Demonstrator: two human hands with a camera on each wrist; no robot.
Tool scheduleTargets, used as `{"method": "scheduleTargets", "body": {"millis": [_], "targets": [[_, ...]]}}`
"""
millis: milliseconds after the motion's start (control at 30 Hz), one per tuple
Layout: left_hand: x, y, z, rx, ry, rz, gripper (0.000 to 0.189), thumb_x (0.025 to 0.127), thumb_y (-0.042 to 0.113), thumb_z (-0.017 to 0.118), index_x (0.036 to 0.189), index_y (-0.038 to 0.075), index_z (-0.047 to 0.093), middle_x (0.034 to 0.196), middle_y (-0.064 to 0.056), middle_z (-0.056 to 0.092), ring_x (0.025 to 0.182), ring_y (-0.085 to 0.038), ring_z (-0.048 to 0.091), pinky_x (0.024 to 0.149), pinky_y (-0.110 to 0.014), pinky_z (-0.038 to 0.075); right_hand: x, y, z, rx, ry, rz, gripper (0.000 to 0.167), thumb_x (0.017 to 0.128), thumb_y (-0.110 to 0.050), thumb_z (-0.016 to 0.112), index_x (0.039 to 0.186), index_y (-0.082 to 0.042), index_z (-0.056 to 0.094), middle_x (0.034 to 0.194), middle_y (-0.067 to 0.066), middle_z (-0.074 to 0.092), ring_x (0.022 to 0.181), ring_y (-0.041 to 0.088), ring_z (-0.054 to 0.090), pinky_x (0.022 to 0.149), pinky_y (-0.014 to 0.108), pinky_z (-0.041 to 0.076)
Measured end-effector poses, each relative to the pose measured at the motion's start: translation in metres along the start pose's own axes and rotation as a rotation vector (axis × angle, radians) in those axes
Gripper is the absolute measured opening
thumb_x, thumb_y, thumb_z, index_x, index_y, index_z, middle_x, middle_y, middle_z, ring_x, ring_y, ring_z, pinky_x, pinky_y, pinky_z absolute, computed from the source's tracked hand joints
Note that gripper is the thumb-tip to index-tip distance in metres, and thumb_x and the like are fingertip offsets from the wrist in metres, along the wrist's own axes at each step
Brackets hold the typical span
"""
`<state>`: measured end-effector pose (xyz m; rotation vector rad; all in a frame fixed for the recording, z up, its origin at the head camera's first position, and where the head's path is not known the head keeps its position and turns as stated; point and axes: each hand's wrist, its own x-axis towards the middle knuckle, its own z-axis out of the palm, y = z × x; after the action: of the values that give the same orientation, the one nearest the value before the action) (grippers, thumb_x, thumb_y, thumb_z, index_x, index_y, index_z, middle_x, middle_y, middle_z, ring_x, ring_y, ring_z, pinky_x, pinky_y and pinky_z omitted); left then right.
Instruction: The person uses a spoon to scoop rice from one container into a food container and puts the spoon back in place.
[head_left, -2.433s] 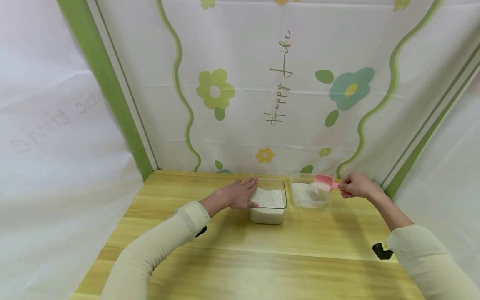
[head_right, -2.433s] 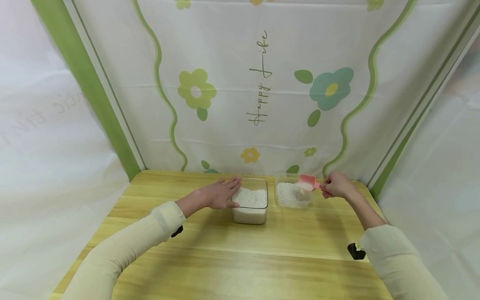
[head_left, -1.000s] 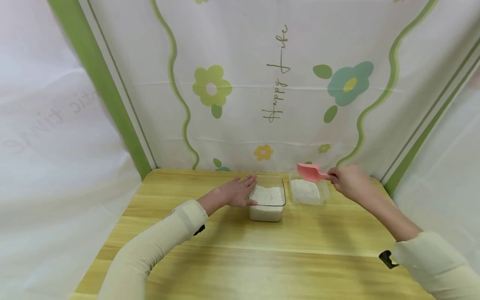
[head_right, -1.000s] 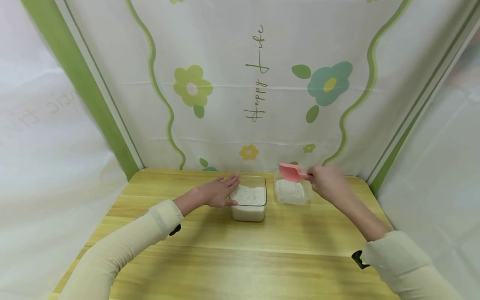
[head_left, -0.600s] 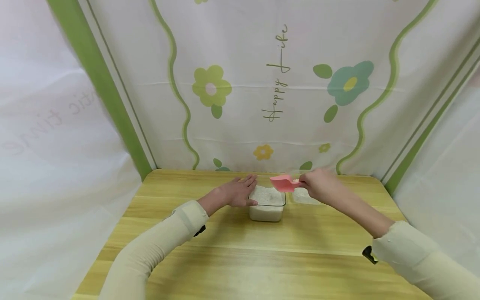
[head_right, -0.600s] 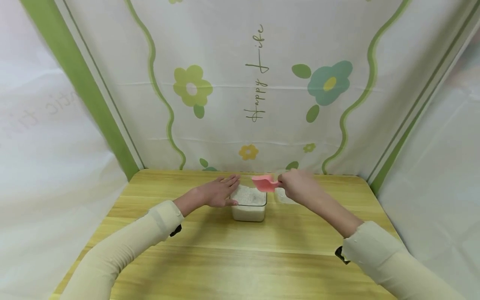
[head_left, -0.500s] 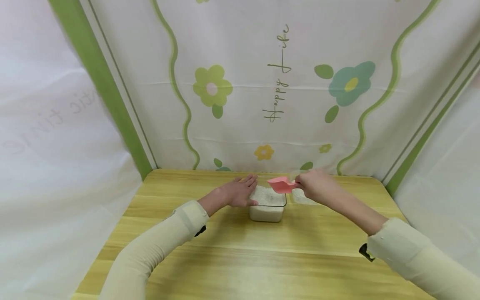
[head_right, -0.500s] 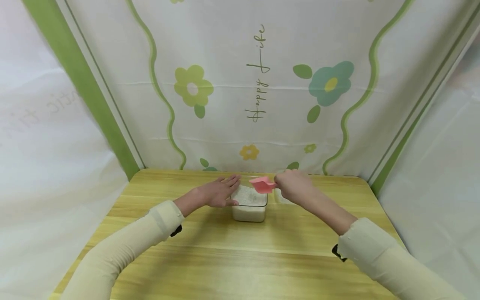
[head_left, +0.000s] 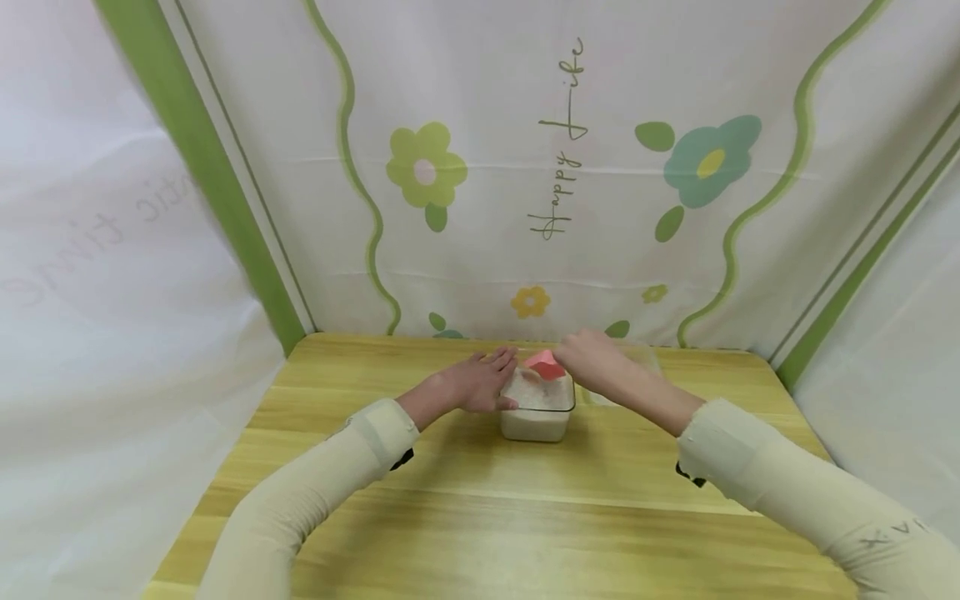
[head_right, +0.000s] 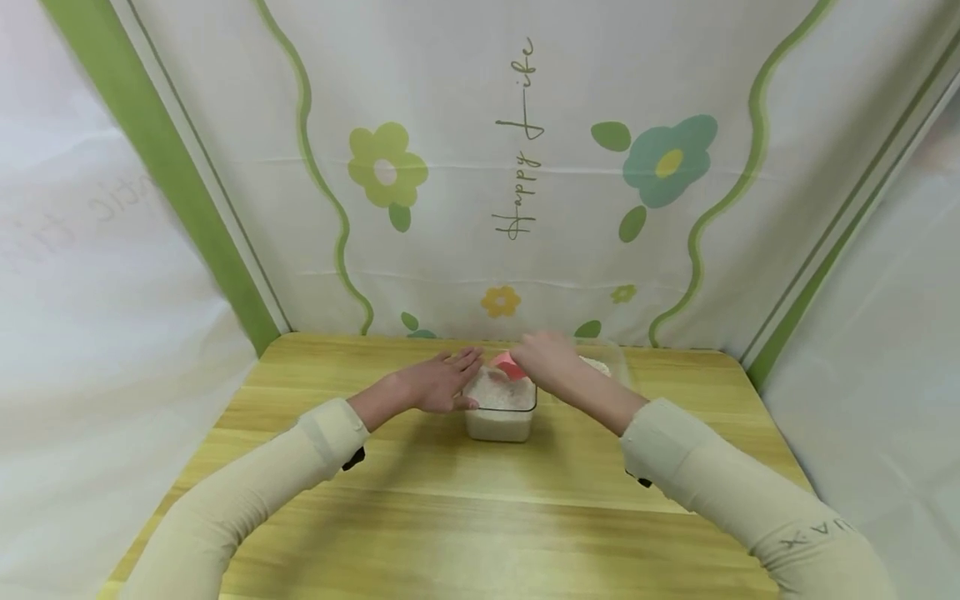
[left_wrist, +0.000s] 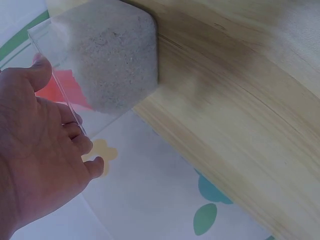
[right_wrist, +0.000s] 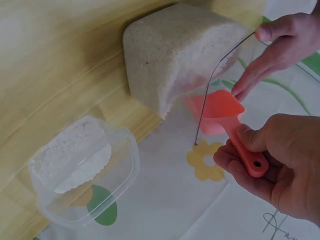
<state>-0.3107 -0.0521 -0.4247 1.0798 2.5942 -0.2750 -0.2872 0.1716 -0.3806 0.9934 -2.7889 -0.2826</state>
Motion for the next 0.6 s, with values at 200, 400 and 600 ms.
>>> {"method": "scheduleTargets", "body": {"millis": [200,400,600], "targets": [[-0.001,0.000,0.001,0.007,0.001,0.013,0.084,0.102,0.062,0.032,0.162,0.009,0.006,0.170,-0.009,-0.003,0.157,-0.025,0.000,0.125,-0.048,0.018,0.022,-0.003,0.011,-0.078,-0.066,-0.053,0.024,0.086,0.001,0.070,0.068,-0.014,0.066,0.067,0.000,0.064,0.057,0.015,0.054,0.049,0.031,0.047],[-0.001,-0.001,-0.002,0.013,0.013,0.017,0.083,0.103,0.061,0.032,0.162,0.007,0.009,0.170,-0.010,-0.001,0.158,-0.025,0.001,0.125,-0.048,0.019,0.039,-0.011,0.014,-0.137,-0.058,-0.105,0.020,0.085,-0.003,0.073,0.069,-0.014,0.069,0.071,0.001,0.068,0.057,0.016,0.055,0.052,0.033,0.052],[0.000,-0.002,-0.003,0.000,0.021,0.018,0.085,0.102,0.062,0.032,0.161,0.005,0.009,0.169,-0.012,0.001,0.157,-0.027,0.004,0.124,-0.048,0.021,0.049,-0.014,0.019,-0.180,-0.085,-0.096,0.013,0.086,-0.010,0.074,0.074,-0.015,0.073,0.076,0.000,0.071,0.058,0.016,0.058,0.056,0.034,0.055]]}}
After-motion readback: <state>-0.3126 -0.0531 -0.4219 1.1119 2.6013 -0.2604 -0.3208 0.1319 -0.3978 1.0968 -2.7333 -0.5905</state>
